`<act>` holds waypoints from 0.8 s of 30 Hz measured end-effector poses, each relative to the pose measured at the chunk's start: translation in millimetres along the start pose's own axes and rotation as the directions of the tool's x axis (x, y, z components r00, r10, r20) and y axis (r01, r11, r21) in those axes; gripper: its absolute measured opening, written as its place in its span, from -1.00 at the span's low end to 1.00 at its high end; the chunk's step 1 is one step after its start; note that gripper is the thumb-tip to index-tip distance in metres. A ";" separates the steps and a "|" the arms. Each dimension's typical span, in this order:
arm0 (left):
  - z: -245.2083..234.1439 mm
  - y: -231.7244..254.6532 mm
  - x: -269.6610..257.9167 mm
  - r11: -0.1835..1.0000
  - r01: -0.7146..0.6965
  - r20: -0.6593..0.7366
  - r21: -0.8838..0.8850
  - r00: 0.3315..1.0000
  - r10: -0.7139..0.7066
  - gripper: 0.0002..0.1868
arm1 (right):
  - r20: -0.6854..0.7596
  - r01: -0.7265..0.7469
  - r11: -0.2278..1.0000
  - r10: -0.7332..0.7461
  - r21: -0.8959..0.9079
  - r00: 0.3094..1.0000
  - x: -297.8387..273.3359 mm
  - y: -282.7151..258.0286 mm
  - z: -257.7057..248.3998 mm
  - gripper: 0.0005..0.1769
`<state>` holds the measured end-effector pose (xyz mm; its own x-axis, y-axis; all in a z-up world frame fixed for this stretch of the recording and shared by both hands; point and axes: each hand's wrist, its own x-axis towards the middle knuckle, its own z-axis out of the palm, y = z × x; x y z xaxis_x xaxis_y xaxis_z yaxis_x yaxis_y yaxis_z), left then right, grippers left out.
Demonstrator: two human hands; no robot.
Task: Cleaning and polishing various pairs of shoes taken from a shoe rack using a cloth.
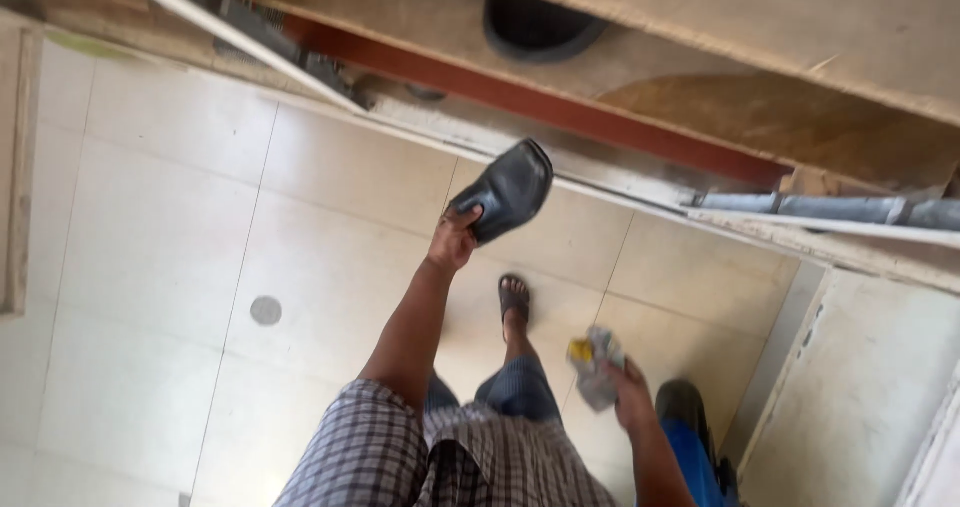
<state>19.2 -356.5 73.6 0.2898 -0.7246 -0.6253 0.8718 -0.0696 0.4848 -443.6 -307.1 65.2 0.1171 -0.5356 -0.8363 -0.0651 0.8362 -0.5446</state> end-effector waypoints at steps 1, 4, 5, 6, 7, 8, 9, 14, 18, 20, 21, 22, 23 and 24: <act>-3.9 0.2 -28.1 1.000 0.008 -0.009 -0.005 1.000 -0.008 -0.70 | -0.005 -0.011 1.000 0.011 -0.005 1.000 -8.9 -20.6 16.6 -0.49; -12.0 10.4 -115.5 0.997 0.038 0.118 -0.072 0.993 -0.029 -0.69 | 0.097 0.301 0.952 -0.304 0.046 0.948 -43.8 -79.7 76.2 -0.46; -11.0 19.4 -140.5 0.994 0.075 0.135 -0.081 0.989 -0.064 -0.70 | 0.071 0.395 0.918 -0.395 0.004 0.916 -57.4 -100.9 102.3 -0.48; -10.4 29.0 -167.2 0.990 0.113 0.153 -0.090 0.983 -0.098 -0.72 | 0.051 0.484 0.874 -0.482 -0.040 0.874 -72.1 -121.0 129.1 -0.49; -11.2 35.8 -183.1 0.989 0.110 0.156 -0.095 0.983 -0.094 -0.72 | 0.054 0.488 0.872 -0.486 -0.045 0.872 -90.7 -137.1 153.0 -0.49; -12.3 43.0 -200.9 0.991 0.125 0.153 -0.046 0.981 -0.116 -0.73 | 0.099 0.573 0.818 -0.567 -0.054 0.818 -111.1 -152.3 177.3 -0.49; -12.5 54.0 -214.2 0.992 0.128 0.157 0.006 0.979 -0.127 -0.75 | 0.149 0.661 0.749 -0.649 -0.052 0.746 -128.2 -170.6 205.4 -0.49; -46.7 103.1 -239.1 1.000 -0.021 0.474 0.023 0.880 0.008 -0.76 | 0.287 0.859 0.493 -0.810 -0.142 0.512 -227.7 -199.8 283.8 -0.55; -47.0 157.9 -263.6 0.937 0.248 0.780 -0.247 0.625 0.041 -0.69 | 0.293 0.939 0.308 -0.893 -0.155 0.341 -304.2 -216.6 327.3 -0.66; -26.7 173.6 -287.4 0.942 0.264 0.760 -0.207 0.649 -0.015 -0.65 | 0.342 0.956 0.242 -0.895 -0.166 0.286 -331.8 -212.0 350.9 -0.67; -17.2 179.6 -299.7 0.940 0.296 0.728 -0.168 0.681 -0.084 -0.62 | 0.384 0.964 0.195 -0.888 -0.183 0.252 -344.5 -208.1 360.8 -0.68; -3.7 188.5 -311.2 0.944 0.286 0.732 -0.164 0.677 -0.078 -0.62 | 0.385 0.967 0.185 -0.891 -0.175 0.240 -348.8 -207.6 367.2 -0.68; 9.2 195.7 -323.7 0.962 0.235 0.718 -0.135 0.692 -0.068 -0.60 | 0.398 0.965 0.171 -0.886 -0.198 0.239 -353.7 -205.2 372.1 -0.68; 22.5 201.9 -335.1 0.977 0.184 0.706 -0.105 0.706 -0.057 -0.57 | 0.411 0.963 0.157 -0.880 -0.221 0.238 -357.3 -203.3 376.3 -0.68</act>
<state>89.2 -143.2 394.8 -0.1237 -0.9916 -0.0377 0.9468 -0.1293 0.2946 -99.4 -241.1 498.5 0.4928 -0.8145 0.3063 -0.1160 -0.4104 -0.9045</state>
